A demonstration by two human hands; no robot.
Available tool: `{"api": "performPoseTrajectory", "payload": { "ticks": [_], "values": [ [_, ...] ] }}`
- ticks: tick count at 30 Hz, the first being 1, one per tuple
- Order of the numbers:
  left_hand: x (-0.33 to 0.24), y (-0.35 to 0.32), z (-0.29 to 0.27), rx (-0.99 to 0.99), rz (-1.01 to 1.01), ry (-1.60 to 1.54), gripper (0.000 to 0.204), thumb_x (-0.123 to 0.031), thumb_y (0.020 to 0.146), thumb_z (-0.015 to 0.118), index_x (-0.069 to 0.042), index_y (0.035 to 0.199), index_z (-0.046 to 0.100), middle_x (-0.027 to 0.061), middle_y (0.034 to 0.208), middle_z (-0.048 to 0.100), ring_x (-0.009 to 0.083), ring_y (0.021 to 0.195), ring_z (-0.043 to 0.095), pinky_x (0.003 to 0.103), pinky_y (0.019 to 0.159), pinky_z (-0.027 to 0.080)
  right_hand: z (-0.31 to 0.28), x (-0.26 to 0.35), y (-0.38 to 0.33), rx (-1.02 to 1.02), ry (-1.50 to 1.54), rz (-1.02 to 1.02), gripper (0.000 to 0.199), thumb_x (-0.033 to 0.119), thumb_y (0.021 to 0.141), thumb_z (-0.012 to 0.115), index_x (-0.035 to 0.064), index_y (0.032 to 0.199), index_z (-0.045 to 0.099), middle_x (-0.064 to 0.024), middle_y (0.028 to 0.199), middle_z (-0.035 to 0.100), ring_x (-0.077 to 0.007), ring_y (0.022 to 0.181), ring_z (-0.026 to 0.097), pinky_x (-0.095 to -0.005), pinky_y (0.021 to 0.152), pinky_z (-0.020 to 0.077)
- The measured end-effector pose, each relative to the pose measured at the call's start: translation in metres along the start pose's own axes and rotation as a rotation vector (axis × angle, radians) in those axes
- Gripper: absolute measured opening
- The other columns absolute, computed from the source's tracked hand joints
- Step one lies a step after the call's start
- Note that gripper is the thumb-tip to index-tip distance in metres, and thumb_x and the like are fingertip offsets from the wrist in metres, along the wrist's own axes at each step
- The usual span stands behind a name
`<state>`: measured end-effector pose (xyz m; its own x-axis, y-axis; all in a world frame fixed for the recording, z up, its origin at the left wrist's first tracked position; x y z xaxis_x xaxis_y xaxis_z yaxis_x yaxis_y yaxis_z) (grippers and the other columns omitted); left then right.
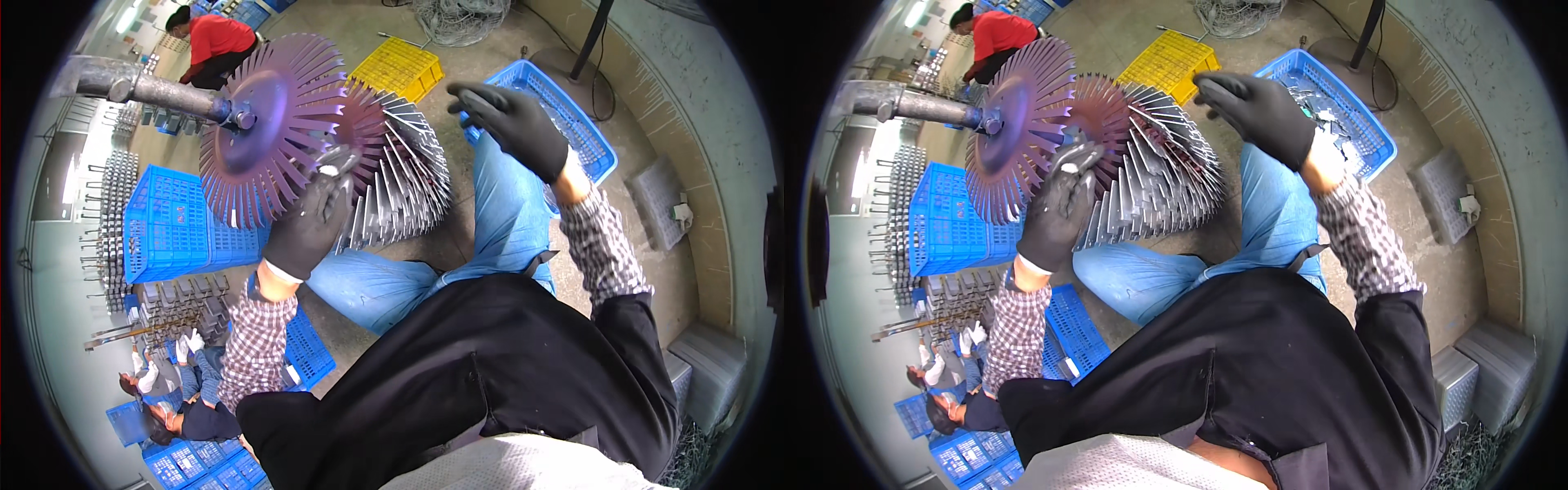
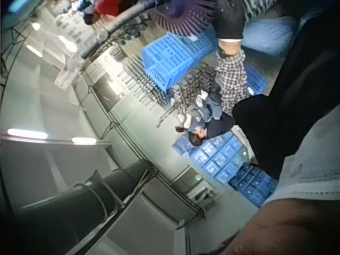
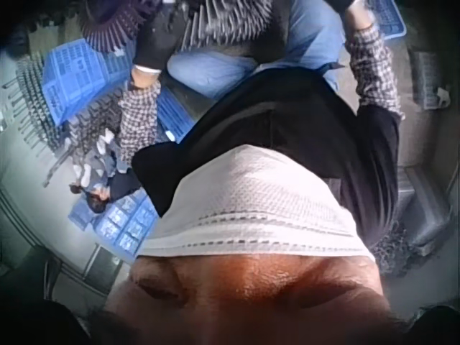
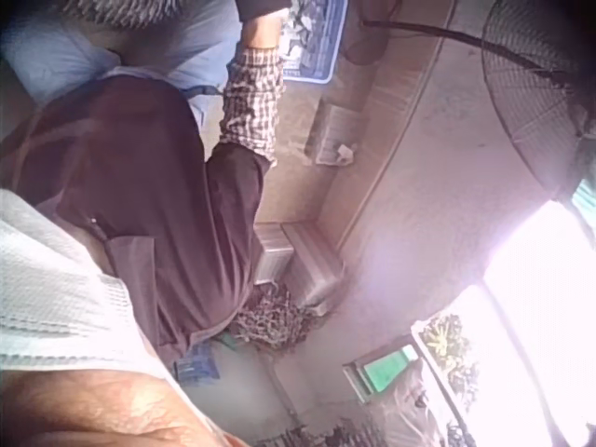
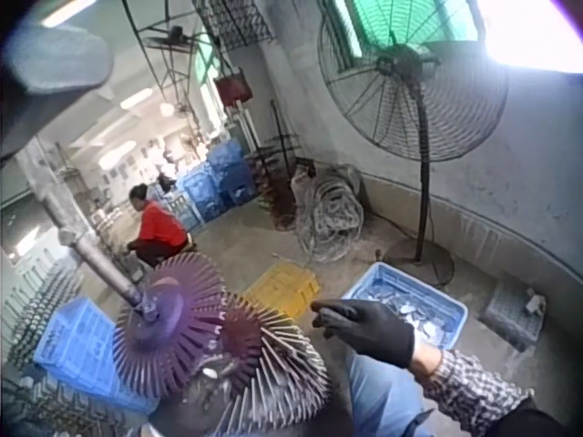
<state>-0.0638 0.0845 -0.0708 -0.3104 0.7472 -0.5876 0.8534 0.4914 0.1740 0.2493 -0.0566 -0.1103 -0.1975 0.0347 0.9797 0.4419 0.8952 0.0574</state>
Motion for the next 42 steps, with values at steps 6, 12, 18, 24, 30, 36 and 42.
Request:
{"api": "performPoseTrajectory", "payload": {
  "ticks": [6,12,18,24,30,36,42],
  "values": [
    [-0.012,-0.015,-0.012,0.186,-0.500,0.795,0.052,-0.004,0.105,0.059,-0.004,0.156,0.054,0.0165,0.151,0.059,0.0255,0.132,0.063,0.040,0.111,0.051,0.058,0.031,0.116,0.223,-0.240,-0.235,0.052,0.050,0.107,0.063,0.0038,0.127,0.078,-0.0067,0.105,0.080,-0.0171,0.085,0.074,-0.0306,0.073,0.0558],
    [0.064,-0.035,-0.008,0.226,0.237,2.220,0.062,-0.011,0.104,0.054,-0.001,0.165,0.045,0.0179,0.160,0.055,0.0313,0.140,0.060,0.046,0.113,0.052,0.127,0.029,0.153,0.364,-0.528,-0.276,0.048,0.045,0.107,0.064,-0.0005,0.101,0.079,-0.0048,0.084,0.075,-0.0182,0.070,0.065,-0.0328,0.070,0.0535],
    [0.070,-0.009,-0.018,0.091,0.301,1.661,0.058,-0.019,0.108,0.051,-0.002,0.163,0.043,0.0302,0.151,0.059,0.0442,0.122,0.069,0.052,0.104,0.059,0.114,0.018,0.171,0.307,-0.444,-0.291,0.044,0.040,0.107,0.066,-0.0001,0.095,0.079,-0.0032,0.077,0.071,-0.0184,0.065,0.059,-0.0340,0.068,0.0521],
    [0.140,-0.005,0.000,0.095,0.360,2.255,0.061,-0.019,0.107,0.051,0.000,0.164,0.042,0.0256,0.154,0.057,0.0381,0.130,0.066,0.048,0.107,0.057,0.117,0.013,0.170,0.387,-0.423,-0.259,0.050,0.045,0.102,0.061,0.0010,0.087,0.078,-0.0116,0.079,0.074,-0.0324,0.066,0.060,-0.0449,0.072,0.0542],
    [0.142,0.034,0.014,-0.474,0.329,1.682,0.045,-0.033,0.106,0.061,-0.010,0.144,0.067,0.0198,0.139,0.070,0.0369,0.116,0.072,0.045,0.098,0.060,0.106,0.016,0.174,0.378,-0.645,-0.639,0.044,0.039,0.103,0.065,0.0001,0.089,0.078,-0.0071,0.077,0.072,-0.0218,0.062,0.055,-0.0386,0.062,0.0488],
    [0.160,0.045,0.009,-0.625,0.500,1.969,0.040,-0.041,0.107,0.063,-0.014,0.134,0.075,0.0115,0.125,0.076,0.0313,0.104,0.075,0.044,0.092,0.062,0.107,0.014,0.162,0.322,-0.465,-0.388,0.041,0.037,0.106,0.069,-0.0012,0.095,0.078,-0.0046,0.079,0.073,-0.0134,0.058,0.055,-0.0320,0.055,0.0463],
    [0.172,0.064,-0.018,-0.515,0.610,1.641,0.043,-0.028,0.110,0.054,-0.012,0.150,0.059,0.0122,0.119,0.072,0.0170,0.082,0.067,0.026,0.065,0.055,0.098,-0.010,0.139,0.190,-0.180,-0.024,0.056,0.049,0.104,0.062,-0.0048,0.102,0.077,-0.0156,0.087,0.080,-0.0251,0.068,0.068,-0.0359,0.066,0.0546]
  ]
}}
Point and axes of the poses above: each hand's wrist, its own y-axis towards the middle knuckle, its own z-axis out of the palm, x = y × z, the point moved 4 cm from there along y, towards the middle knuckle
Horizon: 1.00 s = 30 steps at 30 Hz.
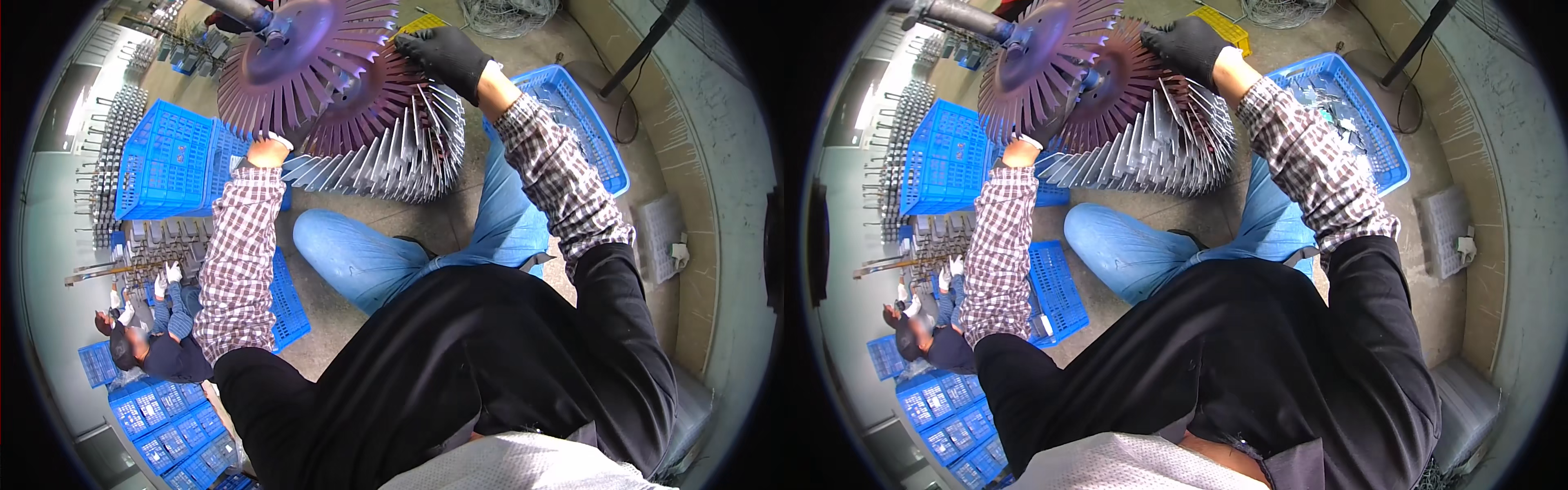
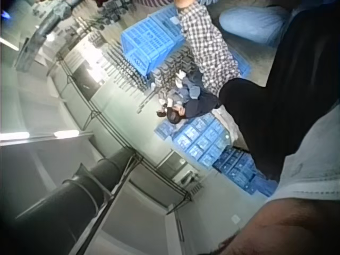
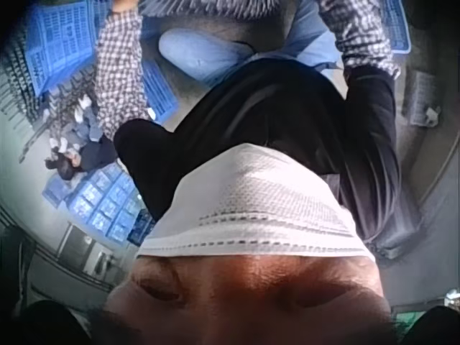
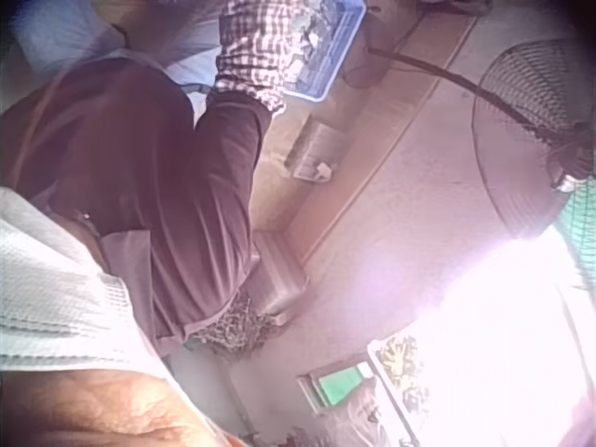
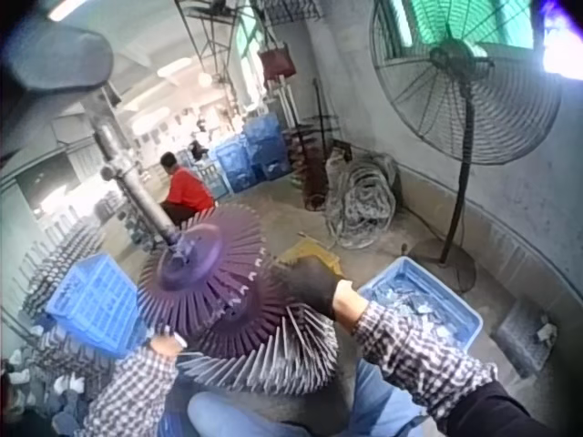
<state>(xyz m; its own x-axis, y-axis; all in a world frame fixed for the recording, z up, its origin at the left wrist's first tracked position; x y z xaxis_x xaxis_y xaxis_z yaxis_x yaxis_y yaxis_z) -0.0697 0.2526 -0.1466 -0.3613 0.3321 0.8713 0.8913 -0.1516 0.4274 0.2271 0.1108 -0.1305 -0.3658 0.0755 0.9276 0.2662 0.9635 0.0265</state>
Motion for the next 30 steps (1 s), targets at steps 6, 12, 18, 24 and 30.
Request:
{"api": "performPoseTrajectory", "payload": {
  "ticks": [6,12,18,24,30],
  "values": [
    [-0.011,-0.002,0.036,0.037,0.114,0.535,0.040,-0.031,0.113,0.051,-0.012,0.146,0.063,0.0067,0.109,0.073,0.0141,0.072,0.065,0.022,0.057,0.050,-0.015,0.002,-0.004,-0.106,-0.287,-0.285,0.049,0.046,0.107,0.069,-0.0017,0.102,0.081,-0.0057,0.084,0.078,-0.0134,0.067,0.067,-0.0287,0.063,0.0557],
    [0.025,-0.011,0.013,0.344,0.241,0.187,0.064,-0.021,0.111,0.052,-0.020,0.173,0.035,0.0039,0.113,0.068,0.0138,0.059,0.046,0.028,0.046,0.037,-0.111,-0.103,-0.013,-0.050,0.545,-0.156,0.046,0.043,0.108,0.066,0.0042,0.131,0.077,-0.0079,0.105,0.081,-0.0146,0.084,0.069,-0.0246,0.074,0.0536],
    [0.042,-0.050,-0.014,0.132,0.221,0.610,0.056,-0.023,0.114,0.049,-0.010,0.168,0.041,0.0093,0.122,0.071,0.0211,0.084,0.066,0.032,0.070,0.057,-0.177,-0.340,-0.082,-0.383,-0.554,0.370,0.058,0.048,0.102,0.071,0.0107,0.146,0.068,-0.0175,0.125,0.078,-0.0314,0.105,0.075,-0.0409,0.094,0.0574],
    [0.071,-0.018,-0.016,0.626,-0.804,-1.243,0.043,-0.025,0.117,0.048,-0.002,0.152,0.057,0.0150,0.138,0.068,0.0273,0.123,0.063,0.036,0.110,0.046,-0.121,-0.451,-0.142,-0.311,-0.996,0.350,0.072,0.034,0.093,0.077,0.0117,0.157,0.052,-0.0184,0.156,0.060,-0.0412,0.121,0.072,-0.0483,0.103,0.0569],
    [0.076,-0.005,-0.037,0.749,-0.973,-1.425,0.042,-0.027,0.118,0.047,0.000,0.148,0.061,0.0161,0.142,0.067,0.0263,0.129,0.063,0.037,0.114,0.046,-0.124,-0.451,-0.123,-0.461,-1.156,0.096,0.059,0.029,0.090,0.075,0.0097,0.144,0.061,-0.0186,0.143,0.069,-0.0410,0.114,0.074,-0.0504,0.098,0.0577]
  ]
}}
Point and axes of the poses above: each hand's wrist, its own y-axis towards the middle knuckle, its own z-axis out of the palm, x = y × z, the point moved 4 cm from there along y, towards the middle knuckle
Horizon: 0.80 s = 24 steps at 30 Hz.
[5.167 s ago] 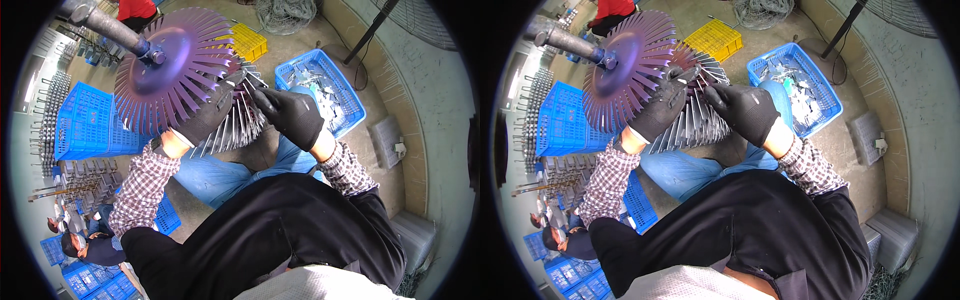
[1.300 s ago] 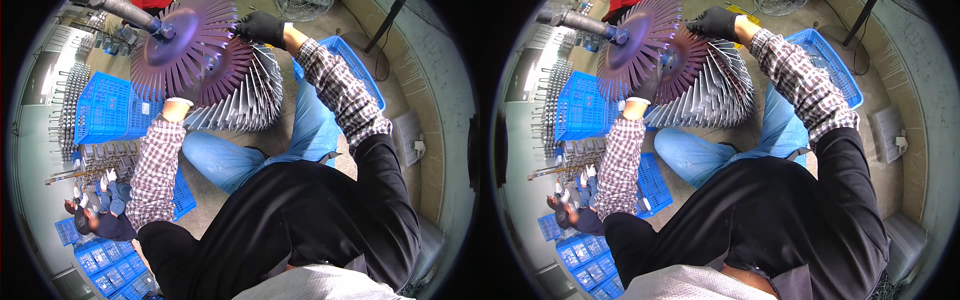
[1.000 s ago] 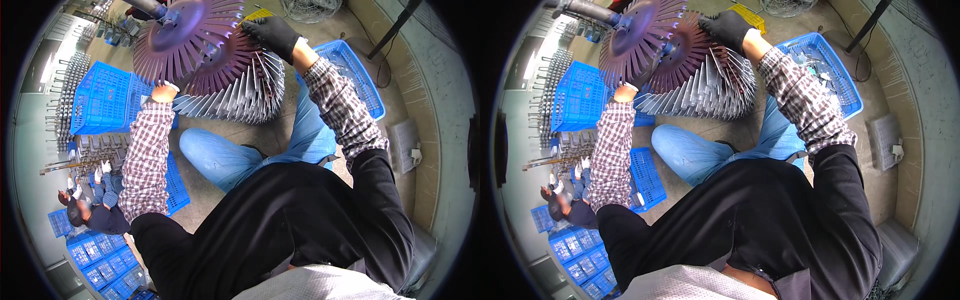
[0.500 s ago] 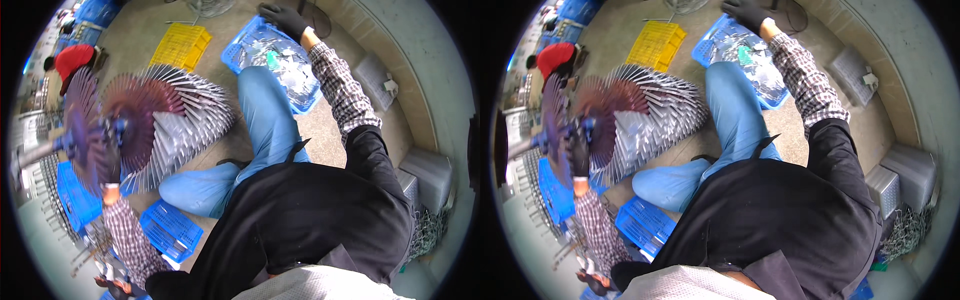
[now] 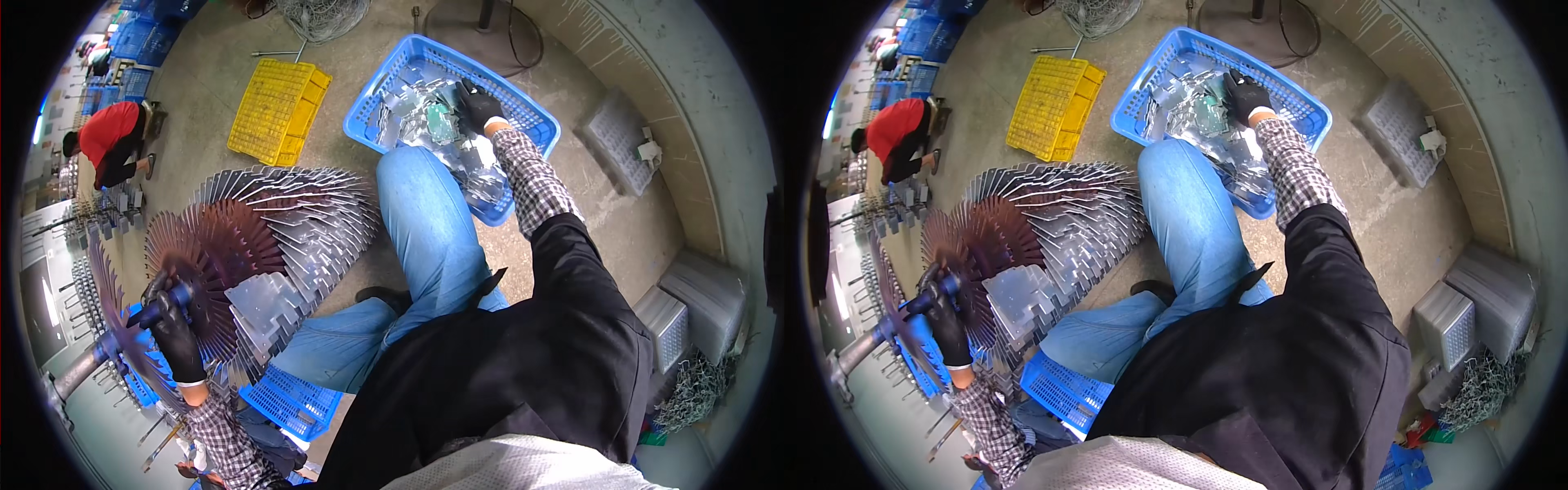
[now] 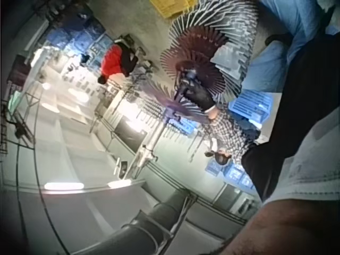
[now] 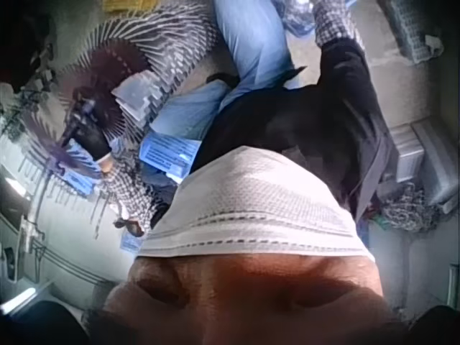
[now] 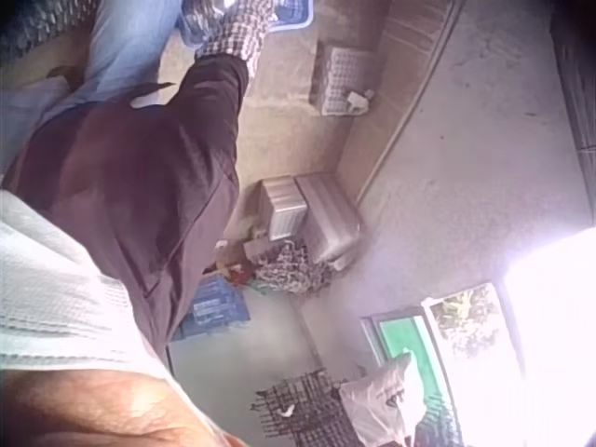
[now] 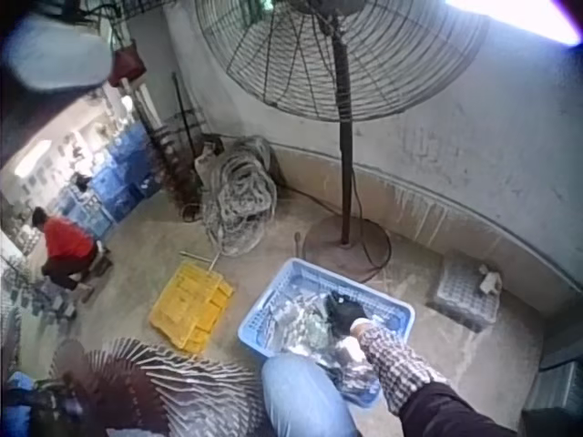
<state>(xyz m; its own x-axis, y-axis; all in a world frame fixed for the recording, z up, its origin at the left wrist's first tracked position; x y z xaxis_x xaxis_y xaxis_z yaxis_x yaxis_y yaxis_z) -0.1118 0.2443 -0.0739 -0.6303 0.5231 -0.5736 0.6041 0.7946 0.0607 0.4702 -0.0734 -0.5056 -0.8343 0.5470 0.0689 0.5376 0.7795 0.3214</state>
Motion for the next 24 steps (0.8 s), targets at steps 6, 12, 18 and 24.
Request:
{"api": "performPoseTrajectory", "payload": {
  "ticks": [6,12,18,24],
  "values": [
    [-0.018,0.001,0.004,-0.023,0.027,-0.005,0.042,-0.026,0.119,0.047,0.000,0.148,0.060,0.0157,0.141,0.068,0.0261,0.128,0.064,0.037,0.113,0.046,0.004,0.015,0.010,0.191,-0.128,0.105,0.035,0.026,0.092,0.071,0.0090,0.122,0.070,-0.0162,0.118,0.077,-0.0402,0.101,0.075,-0.0516,0.088,0.0574],
    [0.013,0.004,0.003,-0.081,0.222,0.392,0.042,-0.024,0.118,0.047,0.000,0.151,0.058,0.0166,0.145,0.066,0.0276,0.124,0.066,0.038,0.108,0.050,-0.029,0.021,-0.007,0.170,-0.151,0.018,0.016,0.024,0.093,0.068,0.0101,0.098,0.073,-0.0129,0.098,0.078,-0.0378,0.090,0.073,-0.0511,0.081,0.0558],
    [0.063,0.015,0.037,-0.036,0.371,1.867,0.054,-0.017,0.114,0.050,-0.002,0.165,0.043,0.0181,0.163,0.052,0.0293,0.120,0.068,0.039,0.104,0.054,-0.061,0.000,0.003,0.034,-0.166,0.054,0.020,0.030,0.094,0.069,0.0109,0.092,0.075,-0.0137,0.097,0.078,-0.0379,0.089,0.073,-0.0503,0.080,0.0557],
    [0.130,0.032,0.031,-0.467,0.484,2.069,0.067,-0.012,0.110,0.045,-0.002,0.173,0.025,0.0170,0.177,0.034,0.0306,0.131,0.065,0.039,0.110,0.051,-0.090,-0.009,0.007,0.029,0.003,0.205,0.032,0.040,0.098,0.070,0.0088,0.089,0.074,-0.0143,0.090,0.076,-0.0362,0.082,0.071,-0.0484,0.076,0.0541]
  ]
}}
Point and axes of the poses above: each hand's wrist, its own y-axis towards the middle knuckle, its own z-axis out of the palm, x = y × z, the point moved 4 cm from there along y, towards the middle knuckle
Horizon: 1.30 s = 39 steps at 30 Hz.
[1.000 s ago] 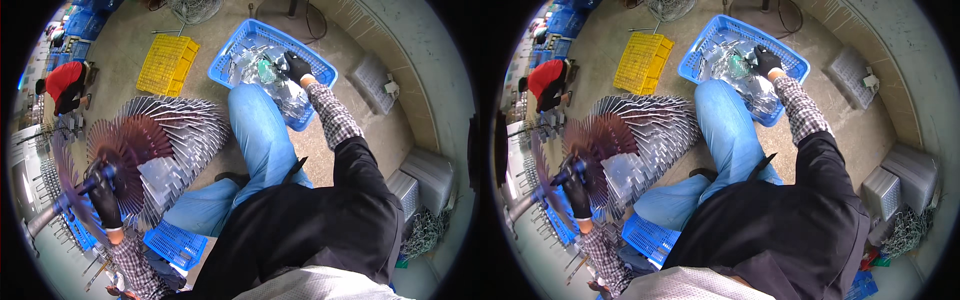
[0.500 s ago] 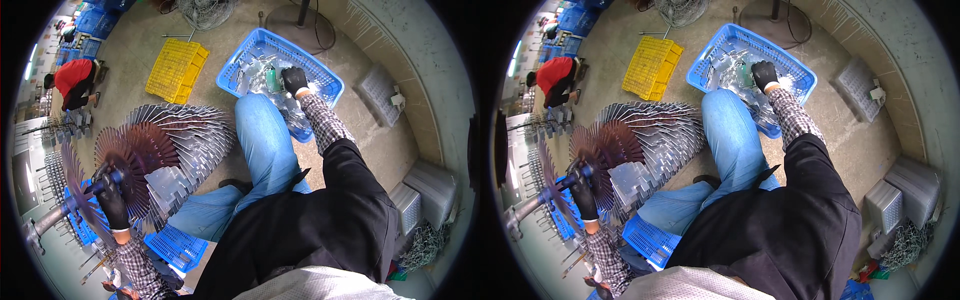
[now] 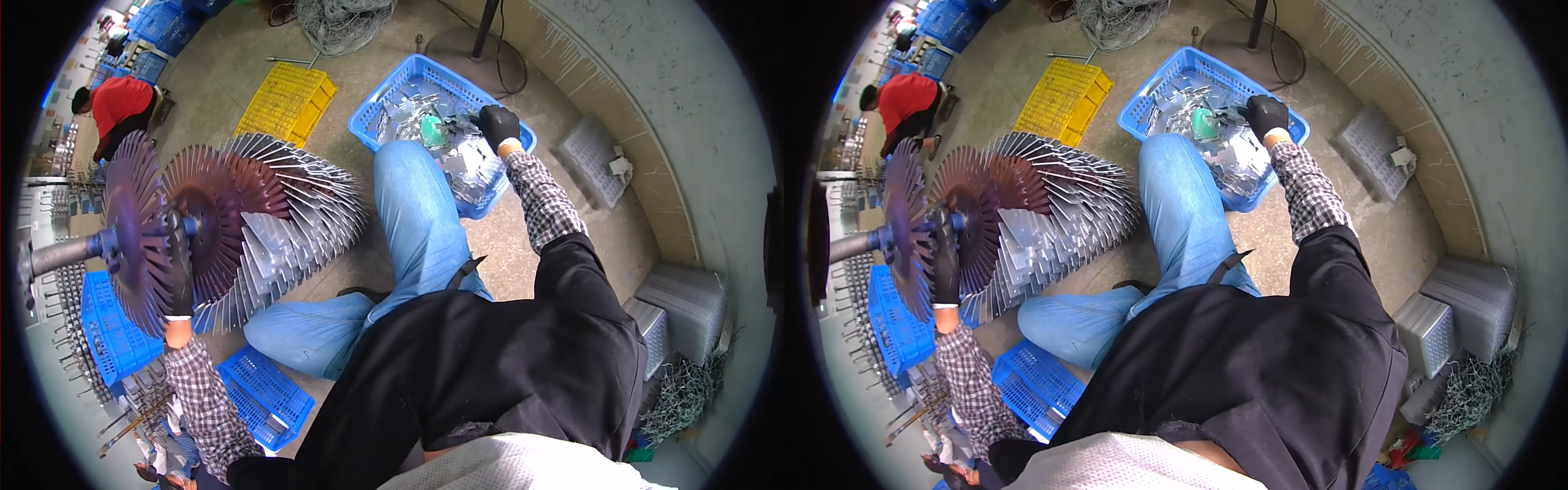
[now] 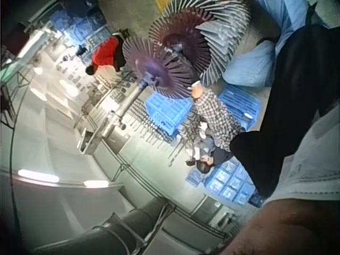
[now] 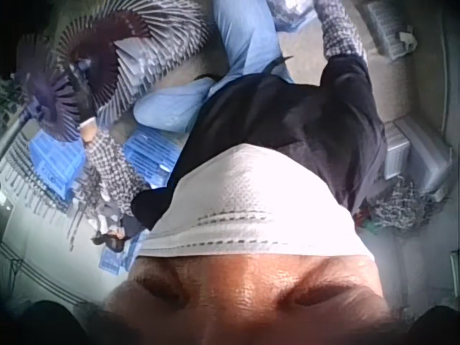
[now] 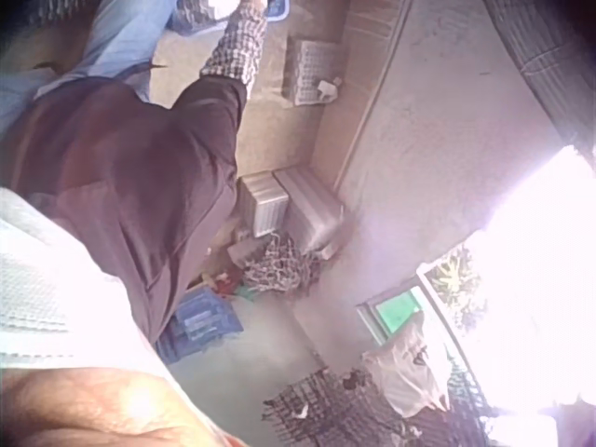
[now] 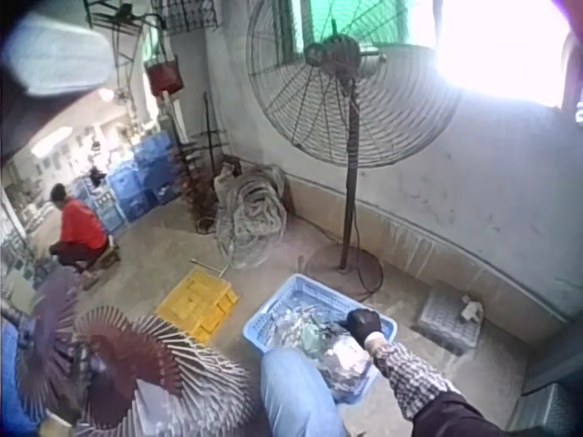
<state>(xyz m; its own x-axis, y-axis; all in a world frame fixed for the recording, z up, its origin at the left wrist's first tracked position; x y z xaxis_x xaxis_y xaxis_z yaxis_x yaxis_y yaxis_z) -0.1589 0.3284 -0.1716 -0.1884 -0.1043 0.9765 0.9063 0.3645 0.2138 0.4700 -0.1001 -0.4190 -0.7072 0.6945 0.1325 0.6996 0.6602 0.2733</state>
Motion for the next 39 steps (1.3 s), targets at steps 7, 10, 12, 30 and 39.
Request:
{"api": "performPoseTrajectory", "payload": {
  "ticks": [7,10,12,30,39],
  "values": [
    [0.004,-0.025,0.011,-0.150,0.024,-0.166,0.065,-0.009,0.110,0.047,-0.003,0.172,0.029,0.0162,0.175,0.037,0.0297,0.129,0.065,0.038,0.108,0.051,-0.043,-0.018,-0.026,0.100,0.620,0.499,0.046,0.050,0.100,0.070,0.0060,0.088,0.072,-0.0125,0.080,0.073,-0.0295,0.072,0.066,-0.0438,0.070,0.0512],
    [0.007,-0.035,-0.008,-0.110,0.079,-0.333,0.064,-0.009,0.110,0.048,-0.004,0.171,0.033,0.0160,0.173,0.041,0.0290,0.126,0.066,0.038,0.105,0.052,-0.056,-0.006,-0.039,0.042,0.815,0.601,0.049,0.053,0.100,0.068,0.0061,0.087,0.073,-0.0099,0.077,0.071,-0.0255,0.068,0.063,-0.0406,0.069,0.0503],
    [0.025,-0.063,-0.006,-0.058,0.131,-0.431,0.062,-0.008,0.110,0.050,-0.005,0.170,0.036,0.0158,0.171,0.044,0.0285,0.124,0.067,0.038,0.103,0.052,-0.056,0.006,-0.048,0.045,0.893,0.625,0.050,0.054,0.100,0.068,0.0062,0.087,0.073,-0.0090,0.076,0.071,-0.0242,0.067,0.061,-0.0396,0.068,0.0500],
    [0.135,-0.049,-0.204,-0.048,-0.363,-1.552,0.028,-0.012,0.110,0.060,-0.004,0.136,0.066,0.0155,0.123,0.071,0.0307,0.103,0.066,0.048,0.098,0.052,-0.103,0.018,-0.054,-0.001,0.985,0.506,0.043,0.044,0.105,0.066,0.0022,0.107,0.078,-0.0065,0.083,0.073,-0.0172,0.072,0.068,-0.0286,0.066,0.0482],
    [0.128,-0.017,-0.308,-0.145,-0.183,-2.032,0.033,-0.009,0.093,0.076,-0.006,0.126,0.071,0.0105,0.113,0.070,0.0301,0.100,0.064,0.043,0.092,0.051,-0.235,0.221,-0.121,-0.002,1.545,0.082,0.040,0.032,0.111,0.062,-0.0013,0.131,0.075,-0.0044,0.090,0.074,-0.0109,0.070,0.064,-0.0248,0.061,0.0467]
  ]
}}
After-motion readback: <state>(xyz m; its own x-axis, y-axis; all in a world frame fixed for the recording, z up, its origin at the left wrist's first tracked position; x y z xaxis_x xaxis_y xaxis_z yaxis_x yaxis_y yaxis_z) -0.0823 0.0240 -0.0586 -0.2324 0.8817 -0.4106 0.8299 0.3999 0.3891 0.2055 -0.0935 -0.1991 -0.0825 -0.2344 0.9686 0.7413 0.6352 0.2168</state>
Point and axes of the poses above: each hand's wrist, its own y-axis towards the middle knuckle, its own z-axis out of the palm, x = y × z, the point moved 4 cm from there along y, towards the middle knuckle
